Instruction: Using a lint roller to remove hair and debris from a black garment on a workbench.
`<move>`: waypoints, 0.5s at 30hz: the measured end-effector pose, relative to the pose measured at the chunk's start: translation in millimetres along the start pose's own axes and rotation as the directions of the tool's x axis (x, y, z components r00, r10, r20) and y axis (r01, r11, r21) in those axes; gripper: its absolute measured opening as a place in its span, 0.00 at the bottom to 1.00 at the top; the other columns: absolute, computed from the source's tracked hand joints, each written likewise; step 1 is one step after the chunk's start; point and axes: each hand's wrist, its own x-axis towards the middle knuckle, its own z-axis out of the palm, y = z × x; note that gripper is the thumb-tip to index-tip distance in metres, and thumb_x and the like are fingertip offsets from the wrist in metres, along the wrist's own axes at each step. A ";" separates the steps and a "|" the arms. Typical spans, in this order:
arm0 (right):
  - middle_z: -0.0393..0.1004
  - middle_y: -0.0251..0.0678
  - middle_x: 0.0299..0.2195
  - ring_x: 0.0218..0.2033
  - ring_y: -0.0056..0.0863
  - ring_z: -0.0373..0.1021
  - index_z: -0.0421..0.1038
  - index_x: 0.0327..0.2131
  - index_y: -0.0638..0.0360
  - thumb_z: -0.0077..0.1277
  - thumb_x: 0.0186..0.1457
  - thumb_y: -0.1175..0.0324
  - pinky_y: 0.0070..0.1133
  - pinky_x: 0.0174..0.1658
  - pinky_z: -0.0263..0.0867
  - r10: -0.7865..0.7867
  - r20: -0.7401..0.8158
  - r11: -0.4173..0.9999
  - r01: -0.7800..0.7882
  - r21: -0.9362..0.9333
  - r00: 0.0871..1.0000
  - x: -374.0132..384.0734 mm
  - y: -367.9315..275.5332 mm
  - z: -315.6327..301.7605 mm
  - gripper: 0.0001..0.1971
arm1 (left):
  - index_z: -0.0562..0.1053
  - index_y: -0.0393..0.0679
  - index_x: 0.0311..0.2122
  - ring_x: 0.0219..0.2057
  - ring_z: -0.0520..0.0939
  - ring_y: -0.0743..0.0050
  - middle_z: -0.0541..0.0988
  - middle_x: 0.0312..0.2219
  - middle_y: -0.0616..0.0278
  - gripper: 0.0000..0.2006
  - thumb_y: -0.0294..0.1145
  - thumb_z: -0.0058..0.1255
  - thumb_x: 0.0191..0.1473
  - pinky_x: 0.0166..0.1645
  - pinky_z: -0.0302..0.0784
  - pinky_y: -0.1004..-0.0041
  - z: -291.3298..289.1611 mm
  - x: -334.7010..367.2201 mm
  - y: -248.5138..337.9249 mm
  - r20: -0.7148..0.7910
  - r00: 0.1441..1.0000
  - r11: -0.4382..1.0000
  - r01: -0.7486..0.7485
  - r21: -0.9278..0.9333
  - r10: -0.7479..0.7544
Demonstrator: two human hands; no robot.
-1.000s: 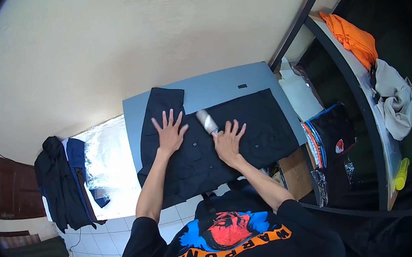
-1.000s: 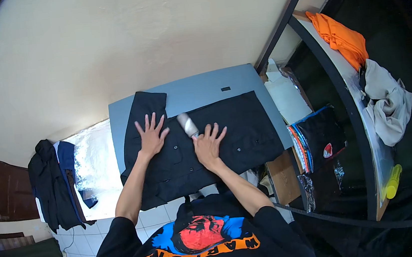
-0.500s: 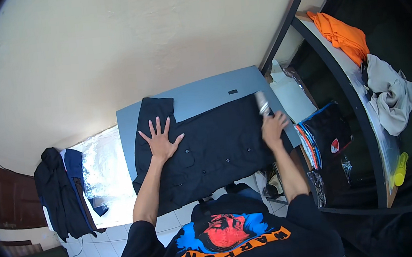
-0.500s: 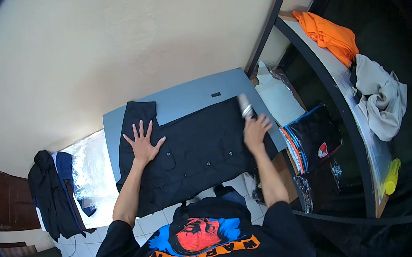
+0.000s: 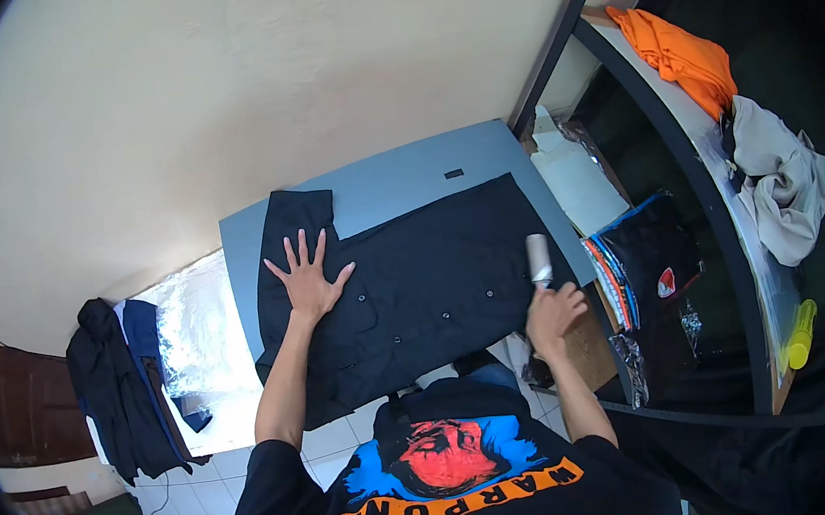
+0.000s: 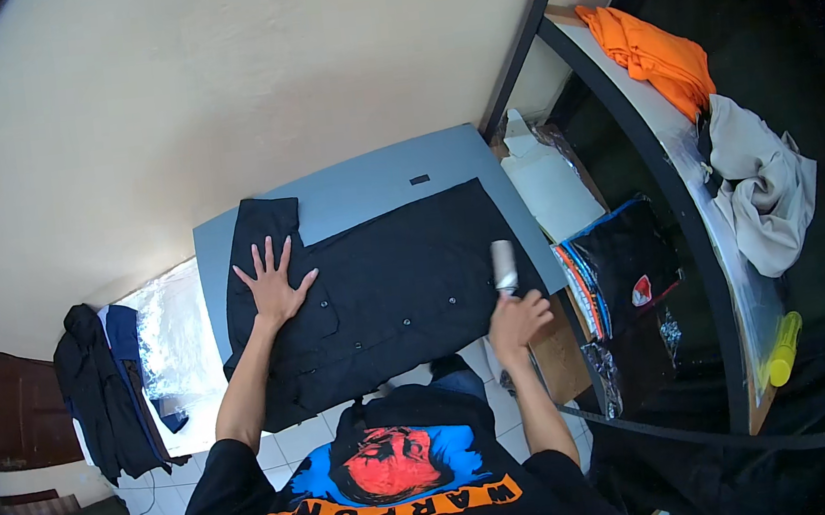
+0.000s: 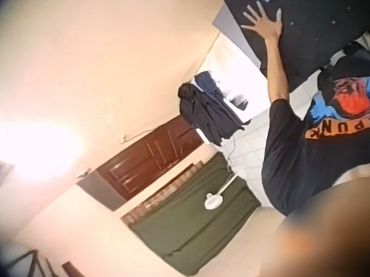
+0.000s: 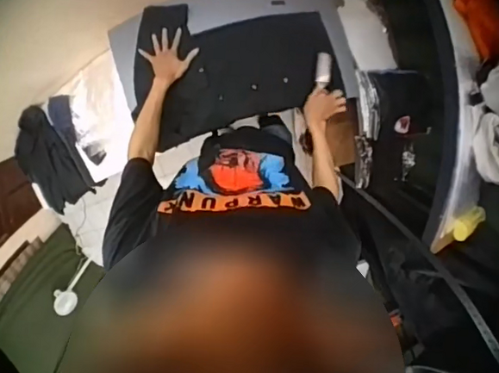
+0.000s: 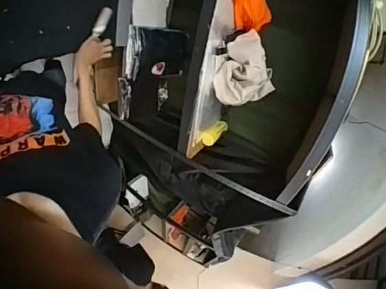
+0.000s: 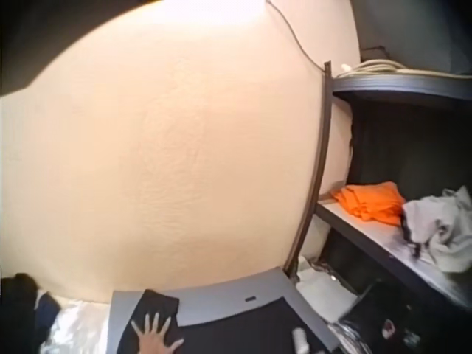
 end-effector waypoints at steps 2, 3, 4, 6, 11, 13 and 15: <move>0.66 0.47 0.43 0.47 0.46 0.61 0.82 0.31 0.67 0.44 0.68 0.54 0.41 0.49 0.55 0.030 -0.024 0.999 -0.031 -0.033 0.999 8.4 25.1 -1.0 0.25 | 0.55 0.63 0.74 0.75 0.43 0.40 0.48 0.75 0.55 0.46 0.75 0.43 0.56 0.65 0.23 0.20 1.2 4.7 2.5 -0.003 1.000 1.000 -0.007 0.001 0.007; 0.66 0.47 0.43 0.47 0.46 0.61 0.82 0.31 0.67 0.44 0.68 0.54 0.41 0.49 0.55 0.030 -0.032 0.999 -0.031 -0.032 0.999 11.1 27.1 1.4 0.25 | 0.55 0.63 0.74 0.75 0.43 0.40 0.48 0.75 0.55 0.46 0.75 0.43 0.56 0.65 0.24 0.20 0.5 3.6 3.3 0.004 1.000 1.000 -0.005 0.002 0.005; 0.67 0.48 0.43 0.47 0.47 0.61 0.82 0.31 0.67 0.43 0.69 0.55 0.41 0.49 0.55 0.056 -0.032 0.998 -0.056 0.003 0.998 12.9 25.5 -3.2 0.25 | 0.55 0.63 0.74 0.75 0.43 0.41 0.48 0.75 0.55 0.46 0.76 0.43 0.56 0.65 0.24 0.20 2.0 2.2 4.0 0.016 1.000 1.000 -0.005 0.004 0.005; 0.67 0.50 0.43 0.47 0.48 0.61 0.80 0.30 0.67 0.40 0.70 0.57 0.41 0.48 0.56 0.048 -0.059 0.985 -0.038 0.166 0.997 18.6 7.8 -5.3 0.25 | 0.56 0.62 0.74 0.75 0.43 0.41 0.48 0.75 0.55 0.47 0.77 0.43 0.55 0.66 0.22 0.21 5.1 5.0 2.1 -0.020 1.000 1.000 -0.013 0.009 0.013; 0.70 0.47 0.36 0.43 0.44 0.64 0.81 0.29 0.67 0.50 0.64 0.54 0.40 0.47 0.58 -0.453 -0.097 0.818 0.456 0.350 0.886 -19.1 -96.4 -27.6 0.23 | 0.53 0.52 0.74 0.75 0.41 0.42 0.48 0.74 0.51 0.54 0.80 0.43 0.52 0.66 0.19 0.22 0.8 6.4 7.2 0.013 1.000 1.000 0.003 -0.028 -0.002; 0.71 0.45 0.36 0.44 0.44 0.63 0.82 0.28 0.65 0.51 0.63 0.53 0.41 0.49 0.56 -0.521 -0.064 0.812 0.517 0.273 0.851 -27.6 -107.2 -20.6 0.23 | 0.46 0.40 0.75 0.76 0.39 0.43 0.45 0.75 0.47 0.60 0.80 0.43 0.52 0.66 0.21 0.23 3.6 4.0 6.5 0.007 0.999 0.999 0.035 -0.018 -0.035; 0.72 0.43 0.36 0.45 0.43 0.62 0.82 0.28 0.64 0.52 0.63 0.52 0.42 0.50 0.55 -0.430 -0.046 0.866 0.426 0.261 0.902 -14.3 -91.3 -10.9 0.23 | 0.47 0.34 0.73 0.76 0.38 0.42 0.45 0.74 0.44 0.61 0.81 0.43 0.52 0.67 0.20 0.23 5.3 5.4 5.9 0.061 0.997 0.999 0.045 0.001 -0.045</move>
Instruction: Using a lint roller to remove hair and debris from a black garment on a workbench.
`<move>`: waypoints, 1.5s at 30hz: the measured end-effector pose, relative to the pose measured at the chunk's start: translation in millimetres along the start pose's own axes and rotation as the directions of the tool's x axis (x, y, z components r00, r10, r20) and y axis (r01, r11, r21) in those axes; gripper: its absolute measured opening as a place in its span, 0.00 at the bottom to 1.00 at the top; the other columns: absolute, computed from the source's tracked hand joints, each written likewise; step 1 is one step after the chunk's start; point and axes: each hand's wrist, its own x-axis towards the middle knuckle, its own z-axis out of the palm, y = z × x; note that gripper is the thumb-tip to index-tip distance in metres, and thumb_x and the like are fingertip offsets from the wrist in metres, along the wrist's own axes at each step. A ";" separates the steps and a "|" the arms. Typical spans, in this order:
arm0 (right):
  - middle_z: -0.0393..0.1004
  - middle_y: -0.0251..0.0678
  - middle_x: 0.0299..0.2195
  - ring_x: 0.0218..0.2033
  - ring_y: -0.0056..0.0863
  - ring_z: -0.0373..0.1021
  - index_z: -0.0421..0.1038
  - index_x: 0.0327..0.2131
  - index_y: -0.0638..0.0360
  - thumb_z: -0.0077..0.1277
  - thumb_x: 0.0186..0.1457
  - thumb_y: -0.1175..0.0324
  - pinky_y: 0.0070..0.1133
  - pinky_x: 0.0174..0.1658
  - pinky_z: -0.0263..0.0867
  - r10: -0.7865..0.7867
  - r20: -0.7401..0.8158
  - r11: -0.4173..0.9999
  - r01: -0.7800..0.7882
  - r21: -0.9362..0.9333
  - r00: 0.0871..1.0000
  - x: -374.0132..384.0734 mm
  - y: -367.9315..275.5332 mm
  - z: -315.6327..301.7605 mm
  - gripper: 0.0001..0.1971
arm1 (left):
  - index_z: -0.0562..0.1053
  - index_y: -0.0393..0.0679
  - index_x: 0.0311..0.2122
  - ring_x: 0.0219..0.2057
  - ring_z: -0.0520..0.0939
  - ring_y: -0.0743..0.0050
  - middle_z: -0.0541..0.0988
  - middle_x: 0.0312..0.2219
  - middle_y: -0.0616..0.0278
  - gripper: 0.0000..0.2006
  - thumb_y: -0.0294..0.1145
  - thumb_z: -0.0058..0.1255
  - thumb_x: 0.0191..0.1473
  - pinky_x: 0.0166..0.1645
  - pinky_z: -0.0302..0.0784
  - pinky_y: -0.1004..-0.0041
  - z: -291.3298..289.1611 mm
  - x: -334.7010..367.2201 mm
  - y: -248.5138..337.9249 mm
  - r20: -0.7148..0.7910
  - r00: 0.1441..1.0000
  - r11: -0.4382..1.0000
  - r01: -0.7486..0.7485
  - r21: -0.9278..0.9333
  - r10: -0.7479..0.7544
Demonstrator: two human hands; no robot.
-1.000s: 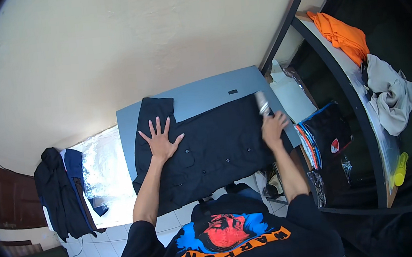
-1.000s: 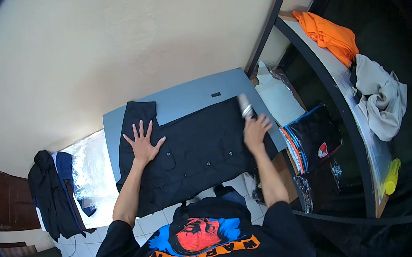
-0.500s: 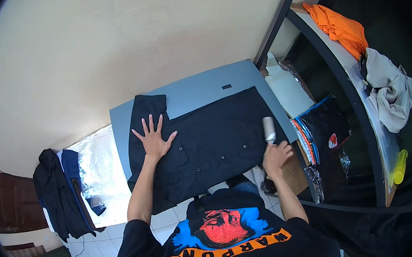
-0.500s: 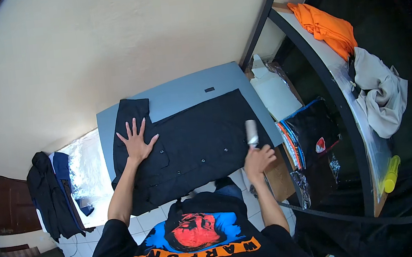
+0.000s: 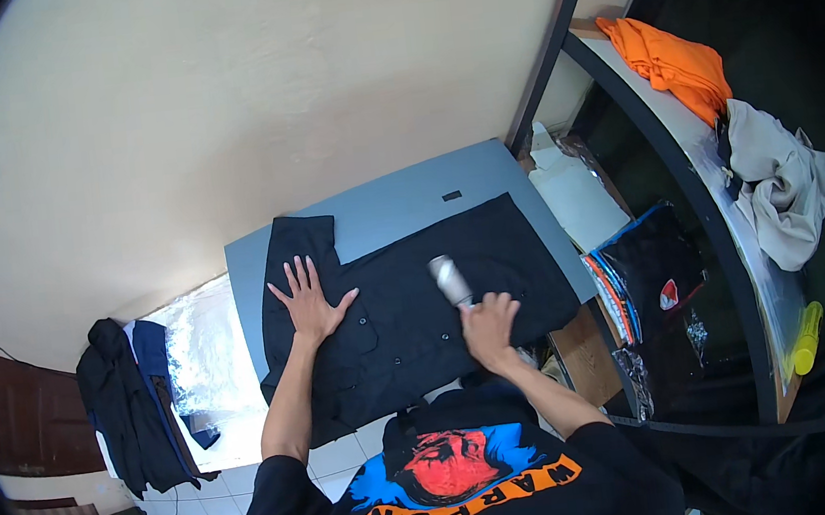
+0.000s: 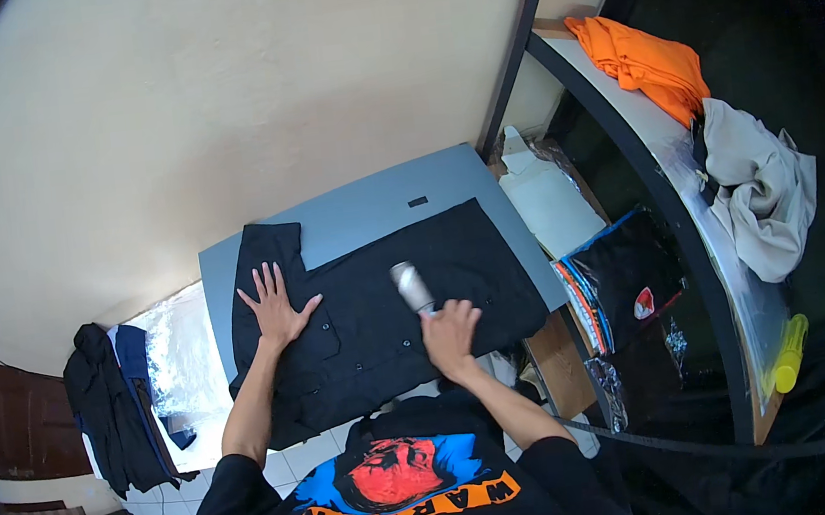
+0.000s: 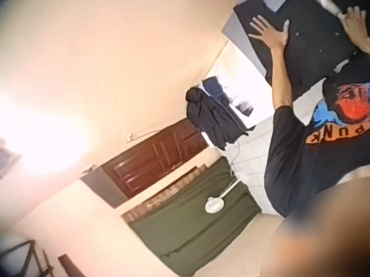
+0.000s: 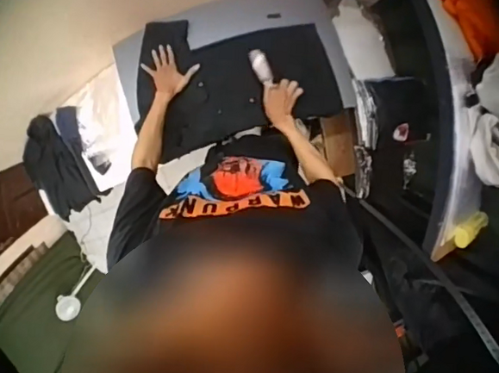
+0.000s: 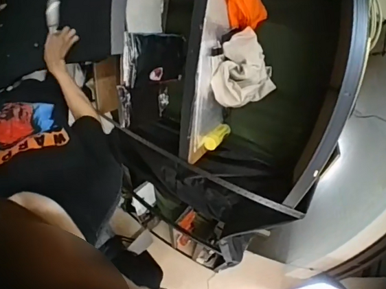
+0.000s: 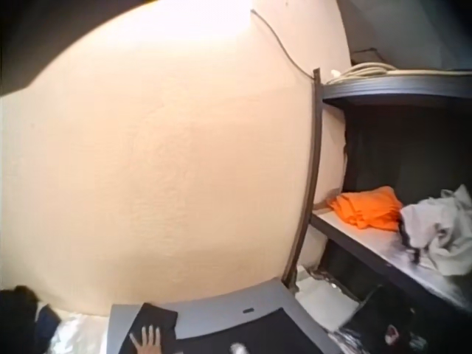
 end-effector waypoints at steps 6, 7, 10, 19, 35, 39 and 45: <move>0.78 0.44 0.37 0.46 0.44 0.65 0.84 0.28 0.63 0.44 0.68 0.54 0.44 0.49 0.56 0.351 -0.039 0.906 -0.350 -0.238 0.935 25.8 120.9 0.5 0.25 | 0.52 0.38 0.73 0.76 0.34 0.41 0.45 0.75 0.47 0.61 0.83 0.41 0.50 0.65 0.15 0.22 -1.0 -2.2 -2.7 -0.036 0.999 1.000 0.011 0.015 -0.010; 0.78 0.46 0.37 0.46 0.45 0.65 0.83 0.27 0.63 0.43 0.68 0.55 0.44 0.48 0.56 0.358 -0.070 0.894 -0.364 -0.263 0.931 25.0 140.4 -1.4 0.26 | 0.51 0.39 0.74 0.75 0.34 0.40 0.44 0.75 0.47 0.61 0.84 0.41 0.49 0.64 0.15 0.21 -5.3 -1.7 1.9 -0.019 1.000 1.000 0.011 0.017 -0.011; 0.78 0.49 0.36 0.45 0.47 0.66 0.82 0.25 0.64 0.42 0.69 0.56 0.45 0.46 0.56 0.367 -0.129 0.885 -0.389 -0.258 0.921 34.5 152.9 -3.7 0.26 | 0.50 0.41 0.74 0.75 0.33 0.39 0.43 0.75 0.47 0.61 0.84 0.40 0.49 0.64 0.15 0.20 -4.9 1.6 1.9 -0.067 0.998 1.000 0.001 0.018 0.000; 0.76 0.45 0.34 0.44 0.46 0.64 0.82 0.28 0.63 0.48 0.65 0.54 0.45 0.49 0.56 -0.110 -0.027 0.986 0.113 0.119 0.994 52.4 -24.8 2.6 0.22 | 0.49 0.53 0.75 0.75 0.36 0.34 0.40 0.75 0.48 0.59 0.85 0.41 0.48 0.62 0.20 0.16 -5.9 -3.6 -0.3 0.010 0.999 0.998 0.035 0.048 -0.035; 0.76 0.52 0.37 0.44 0.52 0.66 0.80 0.27 0.67 0.44 0.68 0.59 0.48 0.48 0.59 0.272 -0.111 0.960 -0.278 -0.044 0.956 100.6 165.6 7.0 0.23 | 0.50 0.57 0.75 0.75 0.39 0.35 0.43 0.75 0.46 0.39 0.63 0.37 0.66 0.69 0.21 0.26 -6.0 5.8 -13.2 0.098 0.986 0.981 0.144 -0.133 -0.132; 0.70 0.48 0.36 0.43 0.49 0.64 0.80 0.27 0.64 0.46 0.67 0.61 0.45 0.48 0.58 0.103 -0.122 0.992 -0.093 0.090 0.987 78.7 100.4 -6.3 0.20 | 0.50 0.57 0.75 0.74 0.39 0.33 0.44 0.75 0.46 0.41 0.65 0.41 0.64 0.69 0.20 0.27 4.0 -16.5 -0.9 -0.133 0.989 0.993 0.051 -0.104 -0.065; 0.70 0.44 0.33 0.41 0.43 0.63 0.81 0.26 0.67 0.55 0.61 0.55 0.39 0.45 0.56 -0.203 -0.065 0.924 0.214 0.317 0.977 51.4 -2.7 -2.6 0.22 | 0.48 0.65 0.76 0.74 0.29 0.30 0.37 0.76 0.53 0.52 0.81 0.41 0.52 0.59 0.11 0.16 -4.4 -18.8 21.0 -0.007 0.979 0.976 0.205 0.081 -0.205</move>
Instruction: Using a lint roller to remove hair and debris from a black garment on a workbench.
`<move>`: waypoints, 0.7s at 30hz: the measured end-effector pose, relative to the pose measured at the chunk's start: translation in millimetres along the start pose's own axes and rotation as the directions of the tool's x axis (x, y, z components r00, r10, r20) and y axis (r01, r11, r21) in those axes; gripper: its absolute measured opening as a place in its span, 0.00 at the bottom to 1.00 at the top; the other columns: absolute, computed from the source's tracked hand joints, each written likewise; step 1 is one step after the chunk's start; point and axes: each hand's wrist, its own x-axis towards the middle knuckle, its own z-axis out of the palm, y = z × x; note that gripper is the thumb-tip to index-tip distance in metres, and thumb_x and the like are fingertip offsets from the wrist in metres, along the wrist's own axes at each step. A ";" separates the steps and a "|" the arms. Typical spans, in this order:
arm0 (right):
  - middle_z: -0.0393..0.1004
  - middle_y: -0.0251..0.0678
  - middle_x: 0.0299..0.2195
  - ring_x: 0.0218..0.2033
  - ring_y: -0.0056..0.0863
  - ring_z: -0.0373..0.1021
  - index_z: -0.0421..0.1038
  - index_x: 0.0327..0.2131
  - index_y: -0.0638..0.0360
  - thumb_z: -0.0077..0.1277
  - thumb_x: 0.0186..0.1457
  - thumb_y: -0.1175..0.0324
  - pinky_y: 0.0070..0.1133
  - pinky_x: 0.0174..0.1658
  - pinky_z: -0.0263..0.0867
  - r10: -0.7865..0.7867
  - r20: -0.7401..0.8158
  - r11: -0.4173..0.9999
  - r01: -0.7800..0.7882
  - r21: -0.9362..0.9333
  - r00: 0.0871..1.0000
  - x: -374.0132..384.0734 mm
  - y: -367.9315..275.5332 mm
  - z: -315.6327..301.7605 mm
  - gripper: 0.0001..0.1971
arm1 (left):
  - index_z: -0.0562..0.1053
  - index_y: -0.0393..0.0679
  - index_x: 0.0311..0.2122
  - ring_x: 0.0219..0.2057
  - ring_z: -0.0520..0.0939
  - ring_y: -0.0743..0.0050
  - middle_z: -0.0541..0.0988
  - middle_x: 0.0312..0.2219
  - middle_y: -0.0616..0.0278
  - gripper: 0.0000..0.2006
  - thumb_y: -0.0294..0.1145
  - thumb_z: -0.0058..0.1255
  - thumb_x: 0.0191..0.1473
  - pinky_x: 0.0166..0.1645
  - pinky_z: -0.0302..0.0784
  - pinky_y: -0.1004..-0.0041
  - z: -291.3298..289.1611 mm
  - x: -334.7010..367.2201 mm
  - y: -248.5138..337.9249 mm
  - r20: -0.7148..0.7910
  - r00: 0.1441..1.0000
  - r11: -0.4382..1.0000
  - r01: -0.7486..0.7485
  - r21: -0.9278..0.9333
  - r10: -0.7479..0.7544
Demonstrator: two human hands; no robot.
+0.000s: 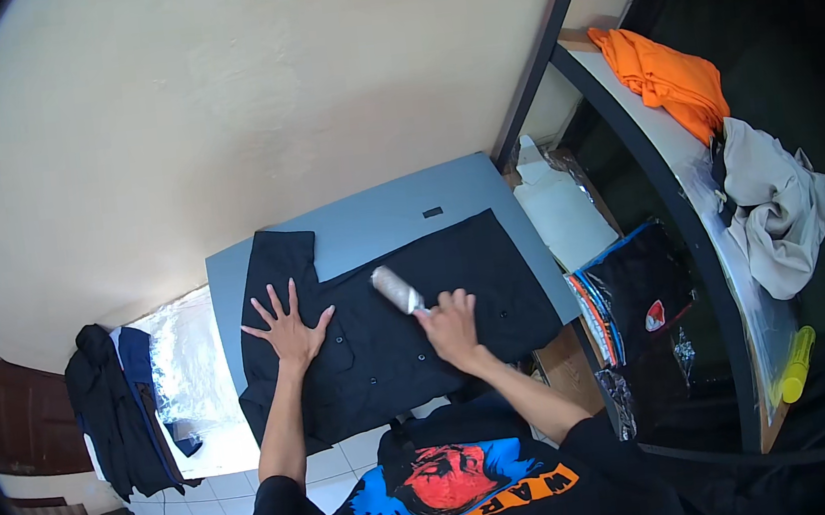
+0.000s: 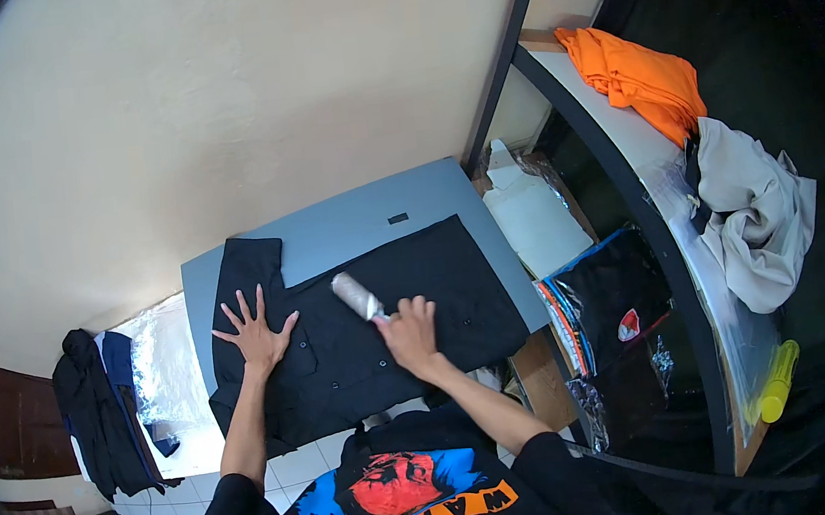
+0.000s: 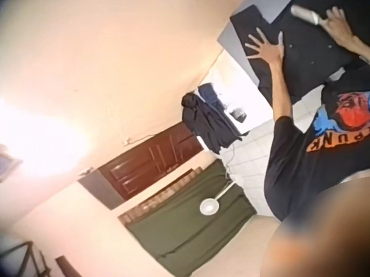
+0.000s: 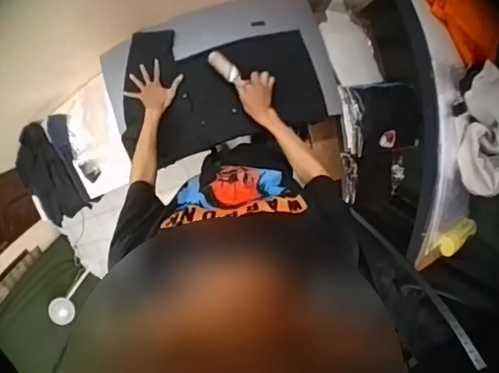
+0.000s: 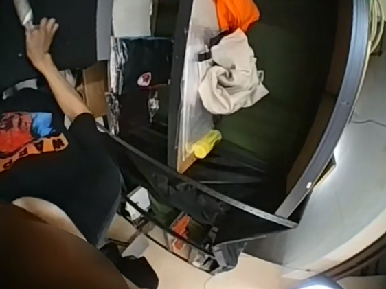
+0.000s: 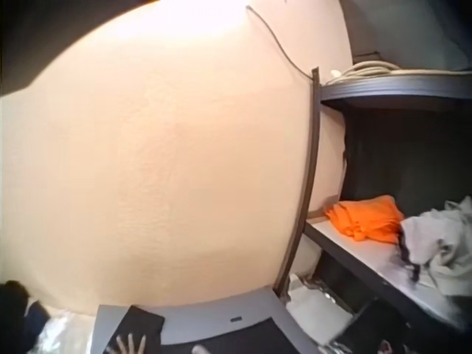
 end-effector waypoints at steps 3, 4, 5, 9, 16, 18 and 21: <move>0.71 0.44 0.30 0.39 0.42 0.63 0.81 0.25 0.69 0.57 0.61 0.53 0.38 0.44 0.56 -0.038 -0.036 0.998 0.040 0.042 0.999 13.3 -21.2 14.2 0.24 | 0.48 0.66 0.76 0.74 0.27 0.31 0.35 0.76 0.53 0.55 0.85 0.42 0.48 0.58 0.11 0.15 8.7 0.5 -8.7 -0.055 0.998 1.000 -0.002 0.012 0.003; 0.71 0.44 0.29 0.38 0.42 0.63 0.80 0.24 0.69 0.57 0.61 0.52 0.38 0.44 0.56 -0.003 -0.035 1.000 0.004 0.031 0.999 16.9 -20.3 19.5 0.25 | 0.47 0.67 0.76 0.74 0.26 0.31 0.35 0.76 0.53 0.57 0.86 0.42 0.45 0.57 0.11 0.15 4.9 1.8 -4.5 -0.239 0.968 0.996 -0.067 0.066 0.081; 0.72 0.45 0.29 0.37 0.43 0.63 0.80 0.23 0.70 0.57 0.61 0.52 0.38 0.44 0.56 0.032 -0.036 0.999 -0.032 0.020 0.999 20.7 -17.5 23.8 0.26 | 0.47 0.67 0.76 0.74 0.26 0.31 0.35 0.76 0.53 0.57 0.86 0.42 0.45 0.57 0.11 0.15 0.4 3.0 -1.3 -0.237 0.968 0.996 -0.069 0.064 0.083; 0.76 0.47 0.30 0.39 0.46 0.66 0.81 0.24 0.71 0.56 0.61 0.50 0.41 0.44 0.59 0.189 -0.076 0.979 -0.194 -0.063 0.979 36.1 14.2 24.5 0.27 | 0.45 0.69 0.76 0.73 0.27 0.29 0.34 0.76 0.53 0.58 0.88 0.42 0.44 0.56 0.15 0.11 -9.2 4.7 -1.6 0.188 0.979 0.997 0.080 -0.009 -0.077; 0.77 0.46 0.30 0.39 0.46 0.67 0.82 0.24 0.69 0.51 0.65 0.50 0.41 0.45 0.60 0.301 -0.165 0.913 -0.334 -0.236 0.939 44.1 105.9 3.0 0.28 | 0.41 0.70 0.76 0.73 0.25 0.26 0.33 0.76 0.52 0.63 0.91 0.42 0.39 0.55 0.18 0.09 -17.6 11.8 -3.3 0.292 0.952 0.995 0.098 -0.018 -0.088; 0.77 0.47 0.31 0.40 0.46 0.67 0.82 0.24 0.69 0.51 0.65 0.50 0.41 0.45 0.60 0.304 -0.178 0.908 -0.341 -0.244 0.936 44.1 110.8 3.4 0.29 | 0.41 0.70 0.76 0.72 0.24 0.27 0.33 0.76 0.53 0.63 0.91 0.42 0.39 0.54 0.18 0.09 -19.1 14.1 -4.0 0.315 0.944 0.993 0.115 -0.040 -0.097; 0.78 0.48 0.32 0.41 0.47 0.68 0.82 0.25 0.70 0.49 0.66 0.48 0.42 0.47 0.61 0.368 -0.195 0.867 -0.411 -0.281 0.909 42.0 122.8 3.0 0.30 | 0.41 0.70 0.76 0.72 0.23 0.27 0.31 0.76 0.53 0.62 0.91 0.42 0.39 0.54 0.17 0.09 -16.1 15.0 -5.2 0.331 0.939 0.991 0.123 -0.061 -0.096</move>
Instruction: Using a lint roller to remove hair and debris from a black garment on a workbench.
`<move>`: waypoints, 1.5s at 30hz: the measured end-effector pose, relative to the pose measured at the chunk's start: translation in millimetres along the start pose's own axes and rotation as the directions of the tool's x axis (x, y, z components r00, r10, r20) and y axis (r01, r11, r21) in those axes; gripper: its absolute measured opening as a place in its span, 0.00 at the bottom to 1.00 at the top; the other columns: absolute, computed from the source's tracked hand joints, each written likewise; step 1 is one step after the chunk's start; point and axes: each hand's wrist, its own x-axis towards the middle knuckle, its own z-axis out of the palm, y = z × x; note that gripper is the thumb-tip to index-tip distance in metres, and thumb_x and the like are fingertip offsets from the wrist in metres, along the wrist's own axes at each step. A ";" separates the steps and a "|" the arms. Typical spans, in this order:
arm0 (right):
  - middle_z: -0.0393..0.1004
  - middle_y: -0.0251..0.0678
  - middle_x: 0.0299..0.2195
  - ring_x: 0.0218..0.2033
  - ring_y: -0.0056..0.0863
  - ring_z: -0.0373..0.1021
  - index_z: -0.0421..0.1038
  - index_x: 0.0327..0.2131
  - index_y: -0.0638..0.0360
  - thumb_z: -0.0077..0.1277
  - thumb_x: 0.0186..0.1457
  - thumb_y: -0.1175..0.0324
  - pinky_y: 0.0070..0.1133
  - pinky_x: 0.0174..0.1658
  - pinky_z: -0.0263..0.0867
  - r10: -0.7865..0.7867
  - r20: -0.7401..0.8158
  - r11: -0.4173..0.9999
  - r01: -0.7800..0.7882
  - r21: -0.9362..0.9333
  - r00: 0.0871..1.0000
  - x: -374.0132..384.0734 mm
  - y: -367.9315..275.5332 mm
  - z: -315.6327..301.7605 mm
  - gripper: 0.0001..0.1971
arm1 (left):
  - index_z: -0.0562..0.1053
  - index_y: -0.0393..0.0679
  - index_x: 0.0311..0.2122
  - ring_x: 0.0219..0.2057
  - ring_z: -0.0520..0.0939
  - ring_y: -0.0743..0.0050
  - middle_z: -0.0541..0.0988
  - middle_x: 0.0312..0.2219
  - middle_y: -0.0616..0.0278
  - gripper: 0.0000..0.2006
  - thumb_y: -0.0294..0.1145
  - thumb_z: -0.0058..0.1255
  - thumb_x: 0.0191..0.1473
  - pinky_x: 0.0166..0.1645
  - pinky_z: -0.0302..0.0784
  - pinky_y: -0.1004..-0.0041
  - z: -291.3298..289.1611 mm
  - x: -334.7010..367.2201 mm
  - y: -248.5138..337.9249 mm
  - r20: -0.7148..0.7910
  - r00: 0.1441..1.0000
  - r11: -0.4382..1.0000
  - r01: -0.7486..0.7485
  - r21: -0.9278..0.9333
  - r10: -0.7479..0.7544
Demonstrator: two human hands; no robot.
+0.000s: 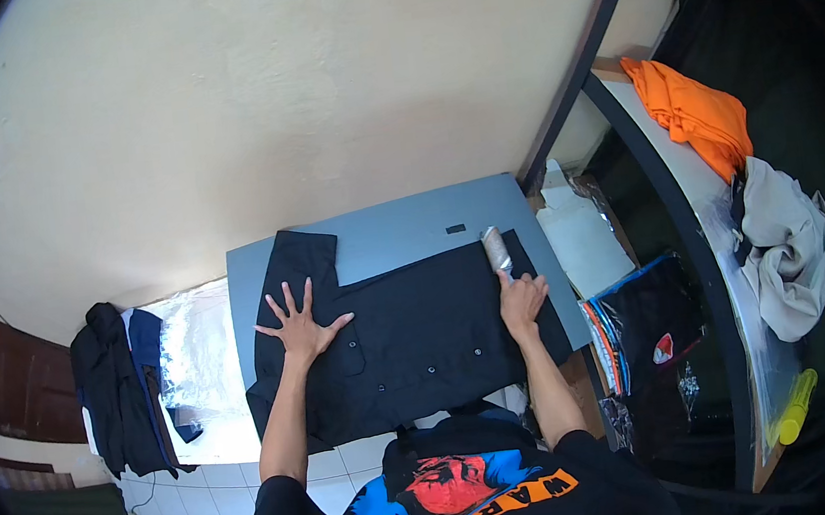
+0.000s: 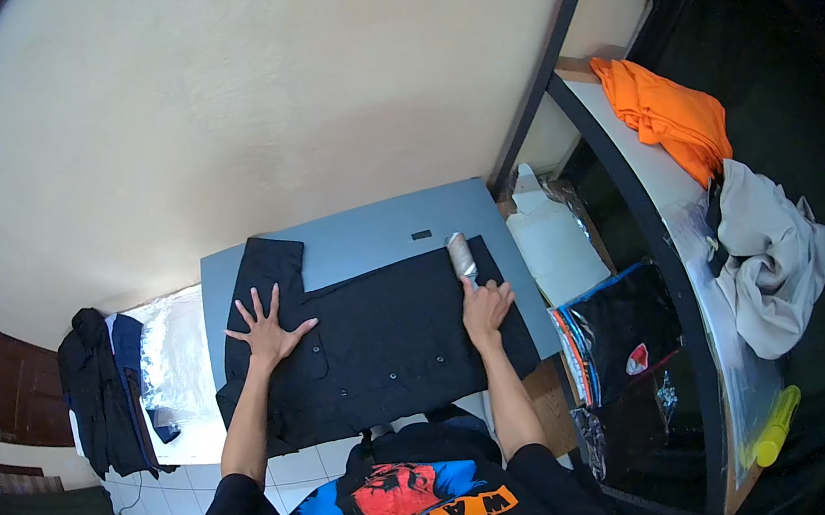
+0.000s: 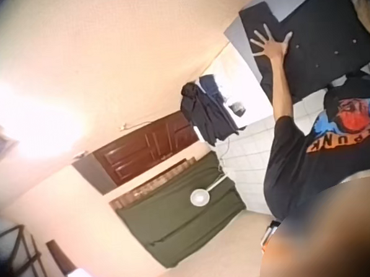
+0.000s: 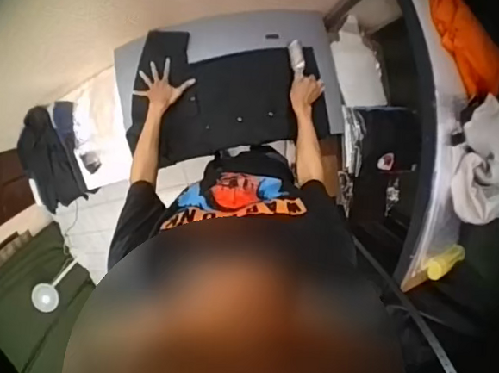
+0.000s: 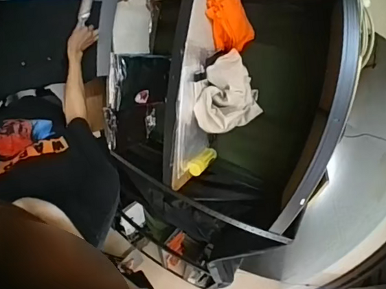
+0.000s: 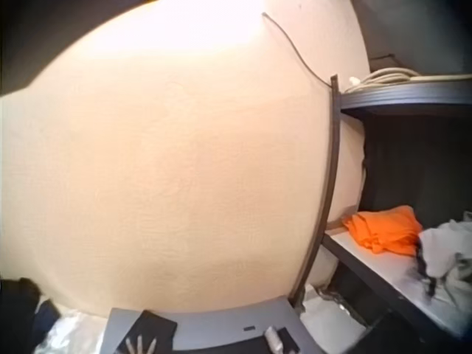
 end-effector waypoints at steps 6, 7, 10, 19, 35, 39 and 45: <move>0.78 0.52 0.34 0.46 0.55 0.69 0.82 0.28 0.71 0.45 0.69 0.48 0.47 0.52 0.62 0.016 0.104 0.998 -0.022 0.059 0.994 7.9 8.5 -7.7 0.32 | 0.42 0.70 0.76 0.73 0.23 0.28 0.30 0.76 0.54 0.62 0.91 0.41 0.39 0.54 0.14 0.10 1.4 -0.4 -4.0 -0.017 1.000 1.000 -0.020 -0.013 0.020; 0.79 0.53 0.35 0.47 0.57 0.70 0.82 0.28 0.71 0.44 0.69 0.47 0.48 0.53 0.62 0.067 0.102 0.995 -0.074 0.060 0.993 8.7 9.3 -7.4 0.32 | 0.43 0.70 0.76 0.73 0.23 0.29 0.31 0.76 0.54 0.62 0.91 0.41 0.39 0.54 0.13 0.10 0.0 -0.6 -2.8 -0.022 0.999 1.000 -0.023 -0.017 0.023; 0.79 0.54 0.37 0.48 0.59 0.70 0.81 0.29 0.72 0.43 0.70 0.47 0.49 0.55 0.62 0.110 0.106 0.991 -0.117 0.061 0.988 10.6 14.3 -9.9 0.33 | 0.44 0.69 0.76 0.73 0.23 0.31 0.32 0.76 0.54 0.61 0.91 0.40 0.40 0.54 0.13 0.10 -3.7 -2.3 -2.6 0.016 1.000 0.998 -0.018 -0.057 0.019; 0.80 0.53 0.36 0.49 0.56 0.70 0.82 0.30 0.71 0.42 0.70 0.44 0.53 0.52 0.63 0.292 0.080 0.953 -0.297 0.055 0.953 15.5 27.7 4.3 0.34 | 0.46 0.65 0.76 0.74 0.25 0.32 0.35 0.76 0.51 0.60 0.88 0.41 0.43 0.56 0.11 0.13 2.0 -4.7 -4.5 -0.098 0.994 0.997 -0.063 -0.053 0.058; 0.58 0.53 0.69 0.72 0.57 0.48 0.74 0.49 0.74 0.42 0.71 0.63 0.56 0.72 0.29 -0.455 0.127 0.781 0.327 0.531 0.881 -1.4 17.2 -2.0 0.20 | 0.48 0.66 0.75 0.74 0.33 0.27 0.40 0.75 0.50 0.54 0.81 0.46 0.49 0.58 0.21 0.11 4.4 -40.4 8.8 -0.169 0.984 0.999 -0.049 -0.004 0.048; 0.59 0.51 0.69 0.72 0.57 0.48 0.73 0.53 0.73 0.40 0.72 0.63 0.58 0.72 0.27 -0.463 0.128 0.768 0.325 0.551 0.877 24.2 10.2 17.3 0.21 | 0.48 0.67 0.75 0.74 0.35 0.27 0.40 0.76 0.51 0.54 0.81 0.47 0.49 0.58 0.25 0.10 6.5 -12.8 11.0 -0.220 0.974 0.998 -0.045 0.048 0.055; 0.59 0.50 0.69 0.73 0.57 0.46 0.75 0.48 0.72 0.40 0.72 0.59 0.59 0.71 0.26 -0.461 0.061 0.761 0.359 0.541 0.885 71.1 -15.7 53.5 0.22 | 0.47 0.70 0.75 0.74 0.35 0.27 0.40 0.76 0.53 0.53 0.82 0.46 0.49 0.58 0.26 0.09 -6.6 48.2 13.2 -0.166 0.986 0.998 -0.007 0.067 0.018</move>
